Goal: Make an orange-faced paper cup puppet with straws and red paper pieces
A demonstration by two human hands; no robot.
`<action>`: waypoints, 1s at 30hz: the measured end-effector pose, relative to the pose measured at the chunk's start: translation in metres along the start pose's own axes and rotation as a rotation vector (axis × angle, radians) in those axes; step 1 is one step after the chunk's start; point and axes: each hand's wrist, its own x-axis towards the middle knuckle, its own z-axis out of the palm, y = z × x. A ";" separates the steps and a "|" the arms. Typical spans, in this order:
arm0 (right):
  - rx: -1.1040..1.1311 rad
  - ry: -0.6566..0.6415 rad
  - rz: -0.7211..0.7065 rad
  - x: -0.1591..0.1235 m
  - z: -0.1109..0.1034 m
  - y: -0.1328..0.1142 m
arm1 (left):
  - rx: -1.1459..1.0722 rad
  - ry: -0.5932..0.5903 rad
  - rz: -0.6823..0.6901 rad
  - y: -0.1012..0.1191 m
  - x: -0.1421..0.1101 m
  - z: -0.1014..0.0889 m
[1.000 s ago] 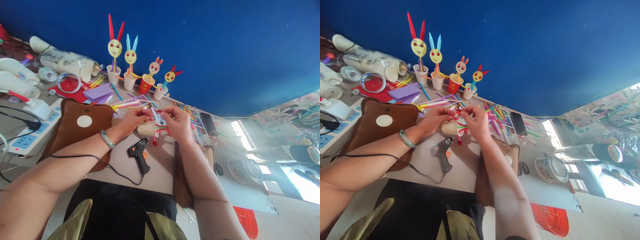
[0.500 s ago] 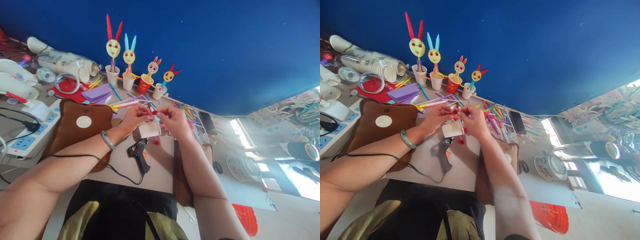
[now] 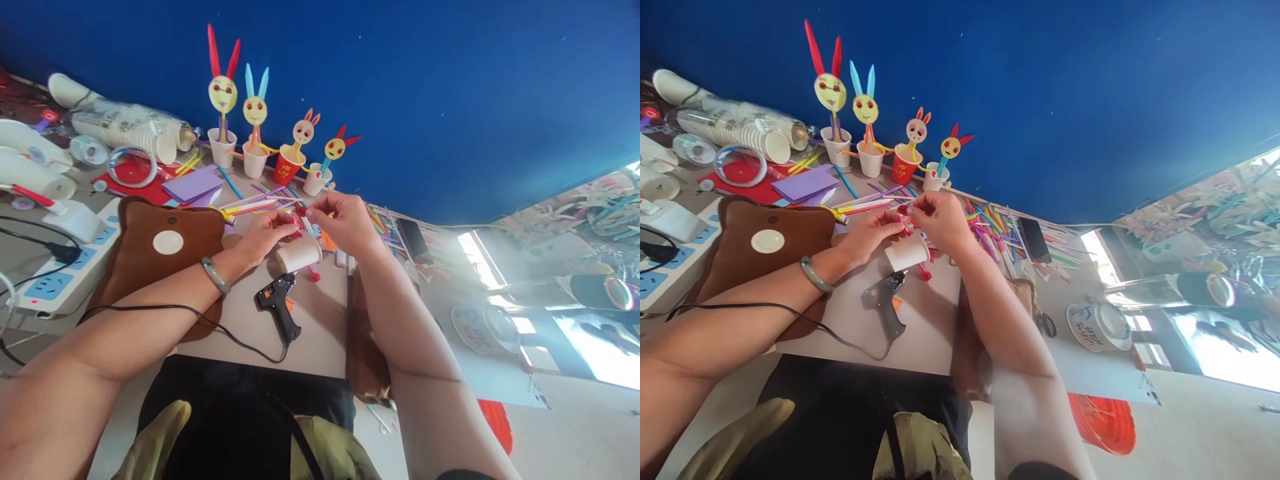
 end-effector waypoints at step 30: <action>0.104 -0.008 0.057 -0.008 0.007 0.011 | -0.191 0.141 -0.003 0.002 0.006 -0.005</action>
